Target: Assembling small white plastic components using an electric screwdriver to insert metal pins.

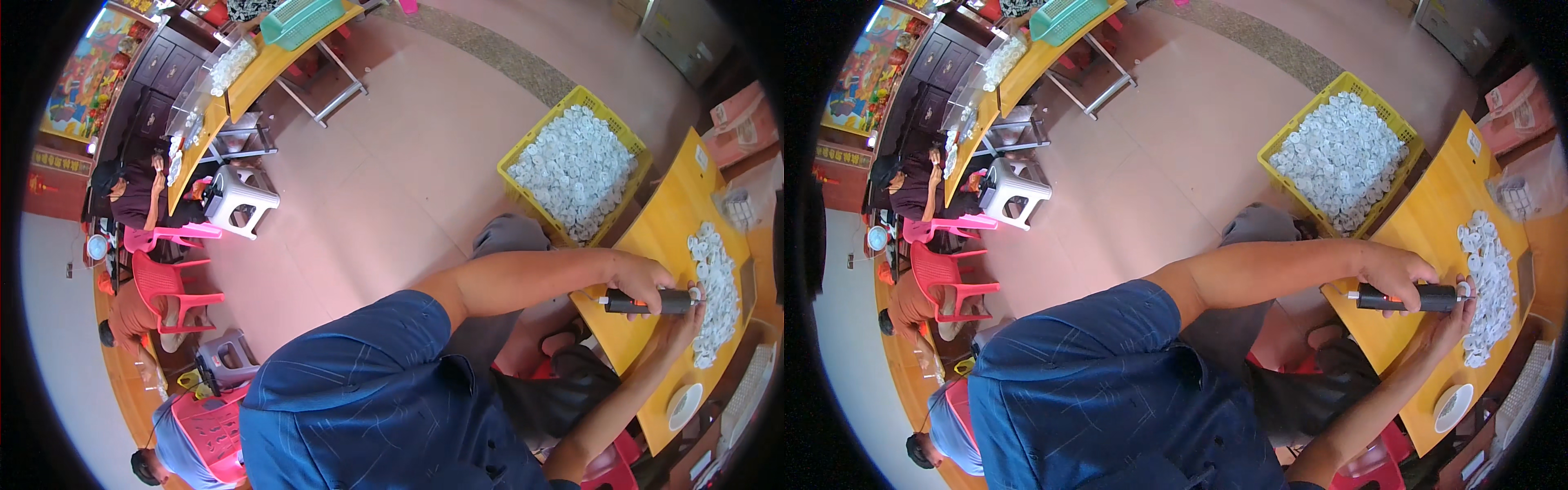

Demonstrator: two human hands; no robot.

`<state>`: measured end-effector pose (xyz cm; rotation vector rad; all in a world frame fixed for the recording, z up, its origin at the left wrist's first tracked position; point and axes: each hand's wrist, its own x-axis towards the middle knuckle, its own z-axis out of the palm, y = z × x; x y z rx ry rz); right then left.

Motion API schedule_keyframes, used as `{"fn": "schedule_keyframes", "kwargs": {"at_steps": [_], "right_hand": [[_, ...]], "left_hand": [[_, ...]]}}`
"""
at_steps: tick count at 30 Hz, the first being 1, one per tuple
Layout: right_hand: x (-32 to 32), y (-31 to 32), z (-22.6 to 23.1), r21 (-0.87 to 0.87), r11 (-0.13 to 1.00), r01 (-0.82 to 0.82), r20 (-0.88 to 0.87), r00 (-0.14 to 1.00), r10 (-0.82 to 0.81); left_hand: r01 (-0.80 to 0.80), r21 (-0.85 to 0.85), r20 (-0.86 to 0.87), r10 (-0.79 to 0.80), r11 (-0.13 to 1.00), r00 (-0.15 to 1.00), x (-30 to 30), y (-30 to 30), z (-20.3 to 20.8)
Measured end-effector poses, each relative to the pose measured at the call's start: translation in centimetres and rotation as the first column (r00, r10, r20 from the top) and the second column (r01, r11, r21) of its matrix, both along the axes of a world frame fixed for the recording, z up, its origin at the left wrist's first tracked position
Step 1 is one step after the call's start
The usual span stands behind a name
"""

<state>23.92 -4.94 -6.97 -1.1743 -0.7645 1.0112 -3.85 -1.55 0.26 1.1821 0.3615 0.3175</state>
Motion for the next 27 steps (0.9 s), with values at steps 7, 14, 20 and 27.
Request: {"fn": "schedule_keyframes", "kwargs": {"at_steps": [7, 14, 20, 27], "right_hand": [[0.2, 0.1, -0.2, 0.000, 0.996, 0.086, 0.053, 0.995, -0.086], [1.2, 0.0, 0.1, 0.015, 0.996, 0.090, 0.029, 0.995, -0.091], [2.2, 0.1, -0.5, 0.032, 0.997, 0.074, 0.019, 0.997, -0.075], [1.6, -0.1, -0.4, 0.029, 0.995, 0.091, -0.016, 0.996, -0.090]], "left_hand": [[0.000, 0.018, -0.013, 0.000, 1.000, 1.000, 0.1, -0.1, -0.2], [0.009, 0.009, 0.000, -0.009, 1.000, 1.000, 0.0, -0.1, 0.1], [0.004, 0.007, 0.020, -0.004, 1.000, 1.000, 0.2, 0.0, -0.2], [0.009, 0.016, 0.000, -0.009, 1.000, 1.000, 0.0, 0.0, 0.1]]}}
